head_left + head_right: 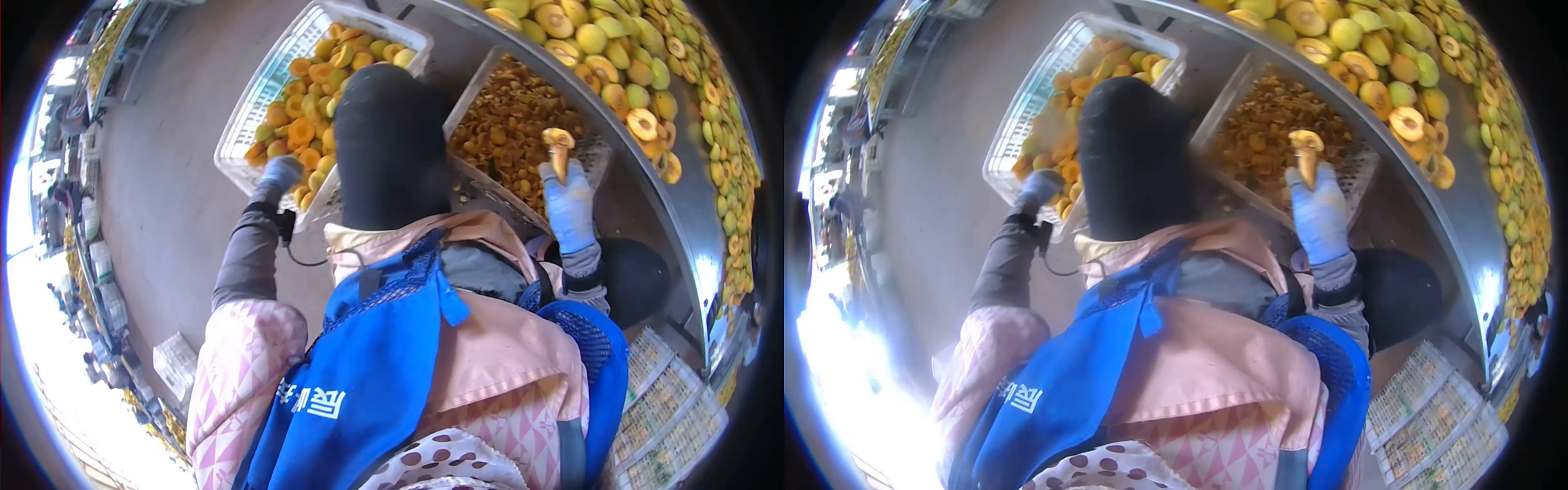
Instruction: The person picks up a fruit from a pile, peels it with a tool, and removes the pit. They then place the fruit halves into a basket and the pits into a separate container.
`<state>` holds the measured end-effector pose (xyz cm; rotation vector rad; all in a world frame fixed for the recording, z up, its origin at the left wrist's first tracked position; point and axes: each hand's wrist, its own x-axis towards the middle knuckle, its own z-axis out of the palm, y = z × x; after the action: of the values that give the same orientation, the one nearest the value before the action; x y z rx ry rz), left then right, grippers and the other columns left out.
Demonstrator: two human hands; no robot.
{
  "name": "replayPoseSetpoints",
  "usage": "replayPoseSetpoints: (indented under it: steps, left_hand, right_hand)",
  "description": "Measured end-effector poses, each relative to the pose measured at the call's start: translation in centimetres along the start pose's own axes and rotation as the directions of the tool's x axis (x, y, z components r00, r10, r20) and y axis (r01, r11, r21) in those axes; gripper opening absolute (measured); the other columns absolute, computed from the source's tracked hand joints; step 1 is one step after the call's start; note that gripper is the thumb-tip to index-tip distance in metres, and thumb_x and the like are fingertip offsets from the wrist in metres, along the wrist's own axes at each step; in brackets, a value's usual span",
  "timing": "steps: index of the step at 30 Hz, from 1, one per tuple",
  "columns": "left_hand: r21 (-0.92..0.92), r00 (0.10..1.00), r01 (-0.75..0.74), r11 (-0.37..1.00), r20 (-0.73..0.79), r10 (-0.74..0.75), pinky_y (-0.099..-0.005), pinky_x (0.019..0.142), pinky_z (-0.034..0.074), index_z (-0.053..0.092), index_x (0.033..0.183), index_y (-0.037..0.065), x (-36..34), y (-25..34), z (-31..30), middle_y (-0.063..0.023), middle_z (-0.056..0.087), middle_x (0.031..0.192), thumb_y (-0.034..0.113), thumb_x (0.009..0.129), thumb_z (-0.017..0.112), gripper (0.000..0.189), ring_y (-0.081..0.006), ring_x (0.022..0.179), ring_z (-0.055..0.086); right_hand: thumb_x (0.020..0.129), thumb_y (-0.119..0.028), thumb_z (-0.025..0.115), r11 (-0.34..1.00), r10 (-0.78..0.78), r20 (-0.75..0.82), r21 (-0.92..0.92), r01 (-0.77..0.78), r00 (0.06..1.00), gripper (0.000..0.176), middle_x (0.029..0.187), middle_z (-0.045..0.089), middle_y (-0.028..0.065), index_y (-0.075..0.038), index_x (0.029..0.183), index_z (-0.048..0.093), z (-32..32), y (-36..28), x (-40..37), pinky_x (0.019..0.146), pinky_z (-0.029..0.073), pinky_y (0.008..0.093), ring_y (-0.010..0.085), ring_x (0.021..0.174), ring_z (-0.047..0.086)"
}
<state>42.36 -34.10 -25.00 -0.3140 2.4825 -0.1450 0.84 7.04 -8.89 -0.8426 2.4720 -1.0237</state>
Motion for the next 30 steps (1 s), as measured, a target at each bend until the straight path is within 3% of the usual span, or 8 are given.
replayPoseSetpoints:
  steps: [2,4,6,10,14,20,27,30]
  left_hand:
    - [-0.865,0.835,0.250,0.435,-0.036,-0.549,-0.0333,0.058,0.051,0.073,0.086,0.009,0.5,-3.8,-1.1,-0.0072,0.070,0.077,0.013,0.082,0.062,0.012,-0.0159,0.066,0.064]
    - [-0.986,0.722,0.131,0.103,0.024,-0.692,-0.0249,0.055,0.048,0.070,0.111,0.008,-1.6,0.3,-17.3,-0.0021,0.069,0.083,0.012,0.086,0.062,0.026,-0.0085,0.064,0.059]
    - [-0.975,0.738,-0.214,0.063,-0.203,-0.644,-0.0212,0.055,0.047,0.071,0.109,0.008,-0.9,1.5,-24.9,-0.0014,0.069,0.087,0.009,0.087,0.061,0.024,-0.0071,0.064,0.059]
    - [-0.859,0.681,-0.382,0.341,-0.511,-0.525,-0.0200,0.054,0.044,0.070,0.106,0.006,0.1,11.9,-38.5,-0.0013,0.068,0.087,0.011,0.086,0.066,0.021,-0.0046,0.062,0.055]
    - [-0.634,0.701,-0.561,0.532,-0.706,-0.103,-0.0239,0.060,0.048,0.067,0.101,0.003,4.2,21.2,-42.4,-0.0031,0.066,0.080,0.019,0.084,0.074,0.024,-0.0087,0.065,0.057]
    - [-0.878,0.902,-0.371,0.303,-0.418,-0.107,-0.0273,0.064,0.051,0.064,0.102,-0.001,8.3,28.3,-42.3,-0.0051,0.067,0.082,0.022,0.079,0.079,0.036,-0.0117,0.069,0.059]
    - [-0.663,0.668,-0.695,0.277,-0.739,-0.092,-0.0243,0.064,0.052,0.062,0.108,-0.001,9.9,30.1,-41.3,-0.0068,0.066,0.083,0.013,0.082,0.074,0.032,-0.0106,0.070,0.062]
    - [-0.962,0.969,-0.246,-0.114,-0.242,-0.048,-0.0239,0.056,0.050,0.061,0.109,-0.002,8.0,30.6,-43.8,-0.0076,0.065,0.080,0.013,0.084,0.071,0.031,-0.0109,0.063,0.060]
  right_hand:
    - [0.093,-0.041,0.057,0.980,-0.105,-0.020,-0.172,0.100,0.994,0.039,0.073,0.064,0.0221,-0.003,0.098,0.057,-0.2,-0.3,-0.2,0.060,0.049,0.0478,0.0386,0.066,0.064]
    - [0.094,-0.044,0.052,0.983,-0.124,-0.017,-0.135,0.121,0.992,0.040,0.074,0.064,0.0239,-0.005,0.100,0.056,-0.7,-1.6,-0.7,0.061,0.049,0.0517,0.0436,0.070,0.063]
    - [0.094,-0.040,0.054,0.965,-0.107,0.000,-0.240,0.104,0.994,0.034,0.073,0.064,0.0226,-0.006,0.099,0.054,-1.3,-2.9,-1.0,0.060,0.049,0.0519,0.0435,0.068,0.063]
    - [0.090,-0.039,0.061,0.950,-0.136,-0.010,-0.285,0.128,0.991,0.038,0.069,0.065,0.0179,-0.006,0.106,0.057,-2.6,-3.1,-1.6,0.056,0.051,0.0468,0.0384,0.065,0.065]
    - [0.088,-0.035,0.063,0.960,-0.145,-0.084,-0.253,0.120,0.986,0.033,0.069,0.065,0.0163,-0.008,0.105,0.055,-3.6,-3.0,-2.3,0.055,0.050,0.0466,0.0367,0.064,0.065]
    - [0.088,-0.028,0.063,0.998,-0.068,-0.196,-0.004,0.069,0.978,0.025,0.071,0.065,0.0165,-0.008,0.101,0.056,-4.4,-1.5,-2.8,0.058,0.050,0.0453,0.0354,0.067,0.065]
    - [0.103,-0.025,0.034,0.994,-0.100,-0.237,-0.064,0.087,0.966,0.039,0.082,0.067,0.0166,-0.002,0.096,0.065,-5.5,-0.5,-3.0,0.068,0.050,0.0425,0.0333,0.074,0.065]
    - [0.088,-0.014,0.059,0.974,-0.200,-0.305,-0.163,0.156,0.931,0.013,0.082,0.067,0.0173,-0.006,0.098,0.059,-5.3,0.1,-2.8,0.060,0.050,0.0458,0.0363,0.071,0.066]
